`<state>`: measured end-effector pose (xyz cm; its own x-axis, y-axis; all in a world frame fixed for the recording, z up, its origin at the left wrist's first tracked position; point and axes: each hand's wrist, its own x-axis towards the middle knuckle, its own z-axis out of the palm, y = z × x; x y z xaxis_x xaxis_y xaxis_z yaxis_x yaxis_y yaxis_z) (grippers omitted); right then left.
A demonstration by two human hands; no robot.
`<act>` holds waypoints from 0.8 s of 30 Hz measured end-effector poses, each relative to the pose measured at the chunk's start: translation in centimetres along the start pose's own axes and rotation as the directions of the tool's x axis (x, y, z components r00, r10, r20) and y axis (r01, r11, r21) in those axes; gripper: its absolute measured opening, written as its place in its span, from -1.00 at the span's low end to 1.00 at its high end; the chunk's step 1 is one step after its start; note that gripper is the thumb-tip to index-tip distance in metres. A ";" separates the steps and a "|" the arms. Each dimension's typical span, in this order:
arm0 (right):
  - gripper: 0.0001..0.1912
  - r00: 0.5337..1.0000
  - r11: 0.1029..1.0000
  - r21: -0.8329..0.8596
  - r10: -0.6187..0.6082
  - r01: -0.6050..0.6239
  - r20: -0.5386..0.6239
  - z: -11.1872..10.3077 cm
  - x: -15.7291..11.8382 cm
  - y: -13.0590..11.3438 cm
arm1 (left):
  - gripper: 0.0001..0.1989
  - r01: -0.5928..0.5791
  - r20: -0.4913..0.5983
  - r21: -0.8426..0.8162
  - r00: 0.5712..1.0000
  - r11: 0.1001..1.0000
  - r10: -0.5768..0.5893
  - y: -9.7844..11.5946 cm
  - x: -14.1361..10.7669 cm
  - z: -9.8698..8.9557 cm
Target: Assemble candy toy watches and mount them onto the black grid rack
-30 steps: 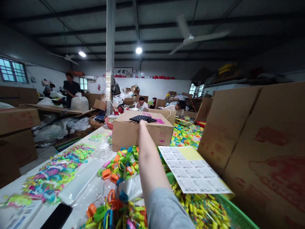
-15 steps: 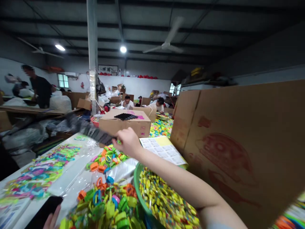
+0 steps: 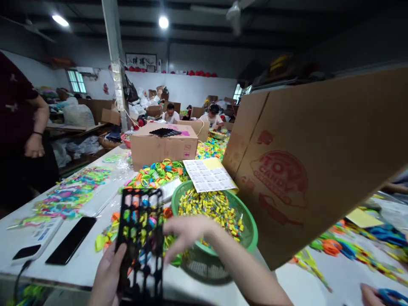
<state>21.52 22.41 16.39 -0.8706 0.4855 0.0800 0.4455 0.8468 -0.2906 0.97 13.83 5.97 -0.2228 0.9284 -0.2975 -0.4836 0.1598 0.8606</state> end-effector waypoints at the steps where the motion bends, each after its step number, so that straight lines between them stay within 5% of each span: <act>1: -0.66 0.918 0.936 0.017 0.349 -0.353 -0.189 -0.2 -0.4 2.5 | -0.45 0.064 0.023 -0.028 0.998 0.998 -0.063 0.2 -0.4 0.3; 3: -0.63 0.779 0.817 0.031 0.560 -0.576 -0.281 0.0 -1.3 7.3 | -0.45 0.157 0.067 -0.061 0.986 0.986 -0.153 0.3 -1.0 0.3; 7: -0.70 0.561 0.590 0.003 0.769 -0.807 -0.307 2.2 -3.1 13.9 | -0.47 0.177 0.069 -0.040 0.982 0.983 -0.174 -0.5 -1.7 -1.6; 10: -0.79 0.476 0.492 -0.043 0.814 -0.870 -0.332 3.6 -3.6 15.9 | -0.49 0.130 0.001 0.034 0.992 0.991 -0.130 -1.4 -1.6 -3.8; 15: -0.65 0.561 0.570 -0.111 0.723 -0.814 -0.403 4.6 -3.0 13.9 | -0.54 0.093 -0.113 0.057 0.990 0.994 -0.086 -1.7 -1.7 -7.1; 21: -0.68 0.763 0.784 -0.192 0.463 -0.590 -0.451 8.5 -2.5 3.7 | -0.73 0.188 -0.182 -0.128 0.961 0.974 -0.209 -0.3 -1.8 -8.0; 24: -0.74 0.816 0.887 -0.191 0.277 -0.420 -0.507 11.7 -1.8 -0.8 | -0.87 0.282 -0.172 -0.227 0.930 0.932 -0.323 0.0 -1.4 -7.7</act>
<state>20.23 18.30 5.30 -0.4812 0.7410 0.4683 0.8006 0.5891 -0.1095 -5.22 9.96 3.15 -0.1969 0.7543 -0.6263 -0.7060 0.3342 0.6244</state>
